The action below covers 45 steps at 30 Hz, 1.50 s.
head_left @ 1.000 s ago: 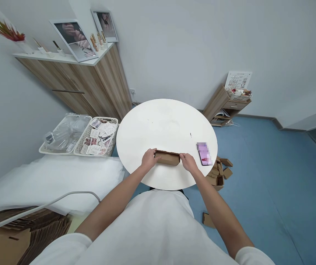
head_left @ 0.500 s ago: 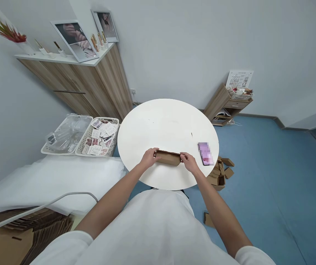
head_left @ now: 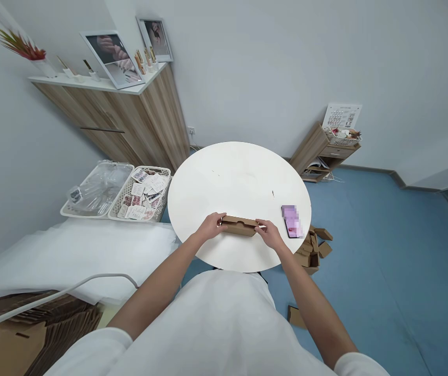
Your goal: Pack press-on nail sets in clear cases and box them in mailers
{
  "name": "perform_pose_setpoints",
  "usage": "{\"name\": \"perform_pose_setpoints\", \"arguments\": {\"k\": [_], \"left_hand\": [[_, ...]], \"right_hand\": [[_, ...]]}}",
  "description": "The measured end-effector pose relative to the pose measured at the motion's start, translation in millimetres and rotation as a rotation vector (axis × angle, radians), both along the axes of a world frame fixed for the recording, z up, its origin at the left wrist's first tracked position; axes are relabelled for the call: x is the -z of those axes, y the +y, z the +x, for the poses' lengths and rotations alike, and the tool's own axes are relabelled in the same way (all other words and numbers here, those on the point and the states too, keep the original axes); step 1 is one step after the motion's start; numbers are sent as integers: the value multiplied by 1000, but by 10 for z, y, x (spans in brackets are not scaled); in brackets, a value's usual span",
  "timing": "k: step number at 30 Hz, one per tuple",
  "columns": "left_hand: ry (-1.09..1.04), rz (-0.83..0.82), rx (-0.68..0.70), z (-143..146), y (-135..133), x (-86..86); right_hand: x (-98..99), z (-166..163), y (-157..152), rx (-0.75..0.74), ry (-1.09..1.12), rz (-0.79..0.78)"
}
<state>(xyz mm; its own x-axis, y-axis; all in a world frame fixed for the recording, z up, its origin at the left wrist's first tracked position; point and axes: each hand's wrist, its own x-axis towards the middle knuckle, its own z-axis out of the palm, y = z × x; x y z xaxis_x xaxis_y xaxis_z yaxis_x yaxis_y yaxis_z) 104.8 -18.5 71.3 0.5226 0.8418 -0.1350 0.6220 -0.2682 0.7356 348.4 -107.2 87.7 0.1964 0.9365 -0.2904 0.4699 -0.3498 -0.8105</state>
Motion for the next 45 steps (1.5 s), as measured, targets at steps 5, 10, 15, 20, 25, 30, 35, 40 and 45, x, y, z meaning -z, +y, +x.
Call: {"name": "perform_pose_setpoints", "arguments": {"k": [5,10,15,20,25,30,35,40,45], "left_hand": [[-95,-155,-128,-35,-32,28],[-107,-291,-194,-45,0,76],[-137,-340,-195,-59,-43,140],[-99,-337,-214,-51,-55,121],[-130,-288,-227,-43,-136,133],[-169,-124,-223,-53,-398,297],[-82,-137,-190,-9,-675,434],[-23,-242,-228,114,-787,453],[53,-247,-308,201,-643,395]], "right_hand": [[-10,-20,-7,86,170,-43],[-15,-8,60,151,249,-199],[81,-76,29,167,310,-218],[159,-125,7,182,285,-181],[180,-135,-11,177,155,-96],[324,-257,-149,244,81,27],[571,-410,-356,295,105,39],[678,-363,-486,381,70,-2],[517,-111,-448,405,-37,-169]]}}
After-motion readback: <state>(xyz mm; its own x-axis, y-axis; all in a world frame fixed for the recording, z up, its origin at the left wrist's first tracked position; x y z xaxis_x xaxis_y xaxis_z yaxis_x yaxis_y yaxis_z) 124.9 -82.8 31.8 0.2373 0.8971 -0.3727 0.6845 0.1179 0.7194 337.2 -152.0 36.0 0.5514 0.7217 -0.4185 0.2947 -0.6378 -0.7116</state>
